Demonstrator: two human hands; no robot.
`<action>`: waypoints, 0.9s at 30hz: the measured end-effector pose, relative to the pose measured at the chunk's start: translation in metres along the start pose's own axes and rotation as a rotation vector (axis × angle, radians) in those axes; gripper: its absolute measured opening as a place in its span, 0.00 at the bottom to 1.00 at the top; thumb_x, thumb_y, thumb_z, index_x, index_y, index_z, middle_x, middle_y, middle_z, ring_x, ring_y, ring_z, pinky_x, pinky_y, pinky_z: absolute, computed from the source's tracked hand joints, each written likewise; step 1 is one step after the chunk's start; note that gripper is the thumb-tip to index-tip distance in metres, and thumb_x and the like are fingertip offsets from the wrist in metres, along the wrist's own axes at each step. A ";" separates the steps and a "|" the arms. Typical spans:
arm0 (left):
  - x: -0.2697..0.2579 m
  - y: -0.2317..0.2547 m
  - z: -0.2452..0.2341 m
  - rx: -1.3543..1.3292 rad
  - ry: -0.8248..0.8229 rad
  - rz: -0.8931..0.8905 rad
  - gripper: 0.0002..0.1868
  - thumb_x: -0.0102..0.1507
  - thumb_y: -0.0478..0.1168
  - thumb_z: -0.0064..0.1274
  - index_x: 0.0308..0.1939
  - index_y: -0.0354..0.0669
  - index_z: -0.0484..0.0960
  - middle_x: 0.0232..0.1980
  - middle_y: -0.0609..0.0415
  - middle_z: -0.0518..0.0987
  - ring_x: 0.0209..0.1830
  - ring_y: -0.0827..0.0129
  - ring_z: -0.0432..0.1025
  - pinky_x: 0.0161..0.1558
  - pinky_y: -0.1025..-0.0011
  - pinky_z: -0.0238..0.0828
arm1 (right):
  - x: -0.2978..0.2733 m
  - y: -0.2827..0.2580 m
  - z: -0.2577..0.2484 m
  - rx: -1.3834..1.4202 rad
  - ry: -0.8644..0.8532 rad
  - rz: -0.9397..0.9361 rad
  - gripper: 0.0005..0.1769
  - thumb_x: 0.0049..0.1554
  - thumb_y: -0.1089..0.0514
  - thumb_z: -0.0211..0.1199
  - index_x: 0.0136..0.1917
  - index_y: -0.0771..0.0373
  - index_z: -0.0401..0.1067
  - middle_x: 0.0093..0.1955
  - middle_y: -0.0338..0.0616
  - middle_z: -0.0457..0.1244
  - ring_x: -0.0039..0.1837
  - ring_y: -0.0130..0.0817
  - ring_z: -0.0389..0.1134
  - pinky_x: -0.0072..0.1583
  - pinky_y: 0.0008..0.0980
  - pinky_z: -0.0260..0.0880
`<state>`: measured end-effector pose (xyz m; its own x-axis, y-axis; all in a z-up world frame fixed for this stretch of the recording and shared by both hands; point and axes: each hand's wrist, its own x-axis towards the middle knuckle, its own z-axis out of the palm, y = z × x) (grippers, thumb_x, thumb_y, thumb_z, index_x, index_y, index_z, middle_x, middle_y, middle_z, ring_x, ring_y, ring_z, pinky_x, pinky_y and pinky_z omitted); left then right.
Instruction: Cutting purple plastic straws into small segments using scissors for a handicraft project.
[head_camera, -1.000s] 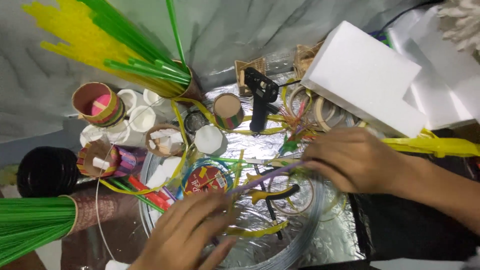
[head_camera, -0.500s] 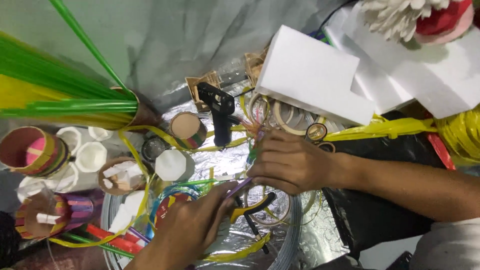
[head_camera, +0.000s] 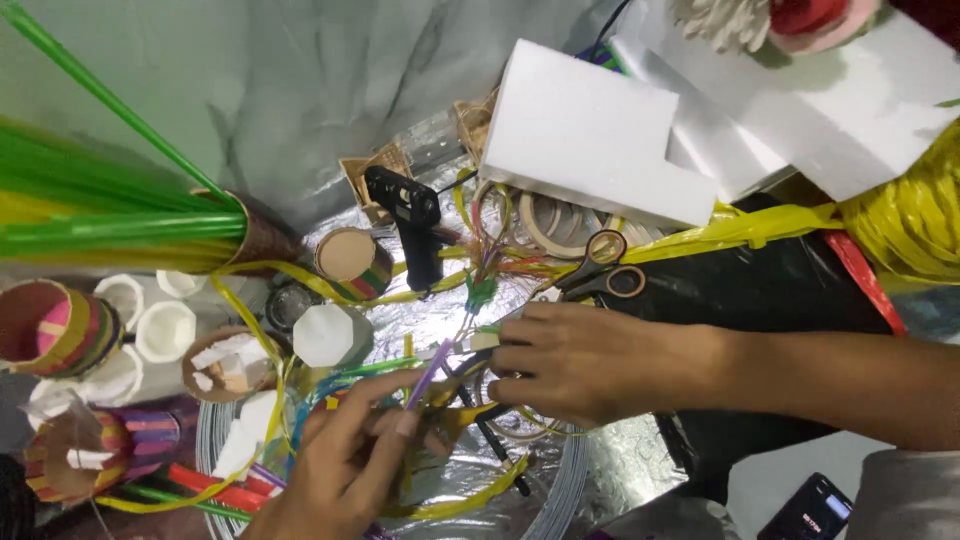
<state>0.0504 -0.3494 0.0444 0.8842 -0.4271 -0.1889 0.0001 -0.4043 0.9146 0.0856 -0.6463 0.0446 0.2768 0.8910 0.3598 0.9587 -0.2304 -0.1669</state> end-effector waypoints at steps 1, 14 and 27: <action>-0.002 -0.008 0.002 -0.094 -0.002 0.059 0.22 0.67 0.44 0.47 0.63 0.42 0.76 0.28 0.50 0.94 0.05 0.79 0.63 0.09 0.75 0.64 | -0.003 0.001 0.004 -0.009 -0.076 0.022 0.10 0.57 0.61 0.64 0.52 0.60 0.70 0.49 0.45 0.64 0.53 0.44 0.64 0.50 0.42 0.65; 0.008 0.011 -0.006 0.085 -0.079 0.080 0.24 0.67 0.44 0.45 0.68 0.50 0.73 0.33 0.58 0.98 0.07 0.80 0.52 0.11 0.73 0.51 | -0.028 0.018 -0.026 0.090 -0.242 0.367 0.10 0.62 0.58 0.51 0.47 0.62 0.72 0.40 0.44 0.64 0.42 0.35 0.68 0.41 0.35 0.75; 0.024 0.021 -0.010 0.043 0.016 0.186 0.22 0.68 0.44 0.46 0.66 0.46 0.76 0.37 0.59 0.93 0.25 0.78 0.78 0.30 0.75 0.75 | -0.044 0.033 -0.037 -0.140 -0.474 0.623 0.32 0.48 0.70 0.54 0.65 0.52 0.67 0.59 0.46 0.62 0.49 0.50 0.67 0.53 0.49 0.67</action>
<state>0.0765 -0.3597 0.0623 0.8747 -0.4845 -0.0123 -0.1831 -0.3539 0.9172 0.1077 -0.7076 0.0568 0.7375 0.6463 -0.1962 0.6447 -0.7602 -0.0808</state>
